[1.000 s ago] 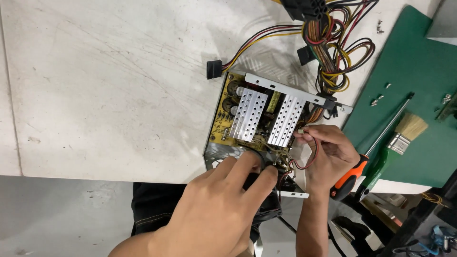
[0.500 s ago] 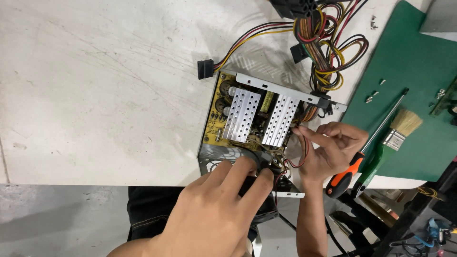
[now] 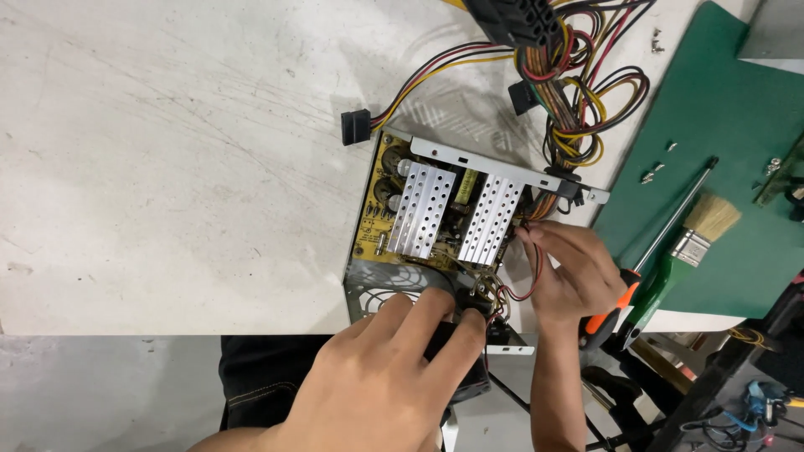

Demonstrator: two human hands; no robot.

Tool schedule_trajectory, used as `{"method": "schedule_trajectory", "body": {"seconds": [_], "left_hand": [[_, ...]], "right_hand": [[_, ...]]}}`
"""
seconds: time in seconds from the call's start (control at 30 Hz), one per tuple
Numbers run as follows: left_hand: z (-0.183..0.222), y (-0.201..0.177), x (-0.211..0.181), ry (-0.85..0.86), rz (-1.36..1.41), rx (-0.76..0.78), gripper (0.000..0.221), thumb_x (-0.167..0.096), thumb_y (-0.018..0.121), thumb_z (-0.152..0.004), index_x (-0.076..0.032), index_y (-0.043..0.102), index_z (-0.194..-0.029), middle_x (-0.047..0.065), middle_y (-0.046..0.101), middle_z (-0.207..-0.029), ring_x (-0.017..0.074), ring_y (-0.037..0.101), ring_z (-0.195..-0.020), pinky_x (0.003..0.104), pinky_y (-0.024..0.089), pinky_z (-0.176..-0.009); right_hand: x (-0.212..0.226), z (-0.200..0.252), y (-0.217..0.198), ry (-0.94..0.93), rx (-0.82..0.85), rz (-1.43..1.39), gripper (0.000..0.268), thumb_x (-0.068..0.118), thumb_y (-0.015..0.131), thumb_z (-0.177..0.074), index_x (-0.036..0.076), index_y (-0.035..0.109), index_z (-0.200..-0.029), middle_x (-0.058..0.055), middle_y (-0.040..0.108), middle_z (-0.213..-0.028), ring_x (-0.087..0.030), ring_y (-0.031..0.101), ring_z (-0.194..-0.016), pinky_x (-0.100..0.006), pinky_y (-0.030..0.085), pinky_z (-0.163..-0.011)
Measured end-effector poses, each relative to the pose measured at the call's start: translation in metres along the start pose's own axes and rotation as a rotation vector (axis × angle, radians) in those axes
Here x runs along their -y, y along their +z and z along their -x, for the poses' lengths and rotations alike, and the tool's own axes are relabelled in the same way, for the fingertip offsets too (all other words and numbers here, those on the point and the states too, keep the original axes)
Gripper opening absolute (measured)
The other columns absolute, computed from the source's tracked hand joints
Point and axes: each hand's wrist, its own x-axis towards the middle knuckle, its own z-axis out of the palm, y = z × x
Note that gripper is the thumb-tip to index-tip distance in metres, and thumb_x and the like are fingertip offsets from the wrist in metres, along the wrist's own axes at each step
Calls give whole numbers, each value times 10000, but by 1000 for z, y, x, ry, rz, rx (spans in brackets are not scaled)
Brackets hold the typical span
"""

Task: Cleaning the interior components of a computer power supply unit using a brush and reassembling the internal fan.

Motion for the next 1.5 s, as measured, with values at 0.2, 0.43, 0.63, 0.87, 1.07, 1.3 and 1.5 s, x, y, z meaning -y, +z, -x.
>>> {"method": "schedule_trajectory", "body": {"seconds": [0.2, 0.43, 0.63, 0.87, 1.07, 1.3, 1.5], "left_hand": [[-1, -1, 0, 15, -40, -19, 322, -201, 547, -865, -90, 631, -1156, 127, 581, -1032, 251, 511, -669, 347, 422, -433], [-3, -2, 0, 8, -69, -58, 335, -115, 527, -819, -97, 648, -1132, 106, 588, -1014, 233, 514, -666, 333, 406, -429], [-1, 1, 2, 25, -87, -47, 394, -142, 530, -770, -96, 641, -1145, 107, 582, -1023, 232, 510, -666, 335, 416, -435], [-1, 0, -1, 10, -60, -45, 388, -96, 476, -799, -87, 653, -1144, 120, 597, -1037, 237, 538, -681, 334, 434, -433], [-1, 1, -2, -5, -80, -43, 449, -90, 488, -725, -95, 658, -1140, 118, 602, -1039, 236, 552, -700, 336, 454, -443], [-1, 1, -5, -51, -86, -28, 435, -84, 511, -715, -116, 675, -1117, 105, 618, -1029, 222, 567, -689, 328, 476, -432], [-2, 1, -5, -42, -88, -57, 354, -83, 486, -823, -104, 669, -1126, 114, 616, -1052, 238, 575, -718, 349, 475, -460]], "right_hand": [[8, -3, -10, -67, 114, 2, 72, -197, 708, -901, -158, 682, -956, -314, 704, -895, -402, 753, -804, -420, 690, -773], [-7, 13, -14, -151, 85, 235, 88, -19, 836, -922, -33, 758, -959, -163, 615, -1002, -270, 646, -834, -383, 531, -707], [-14, 24, -12, -169, 82, 194, 201, -168, 900, -797, -130, 706, -829, -239, 638, -887, -316, 647, -692, -355, 491, -523], [3, 5, -10, -164, 207, 135, 221, -252, 799, -819, -155, 620, -733, -220, 562, -675, -293, 494, -524, -346, 368, -444], [10, -13, -15, -494, 280, 394, 256, -279, 908, -771, -142, 729, -894, -187, 699, -913, -237, 639, -790, -304, 563, -586], [21, -30, -18, -500, 385, 464, 203, -231, 879, -836, -121, 726, -909, -155, 659, -923, -223, 589, -777, -297, 509, -541], [25, -34, -17, -423, 417, 420, 212, -225, 857, -862, -100, 686, -881, -156, 652, -909, -242, 596, -737, -316, 515, -565]]}}
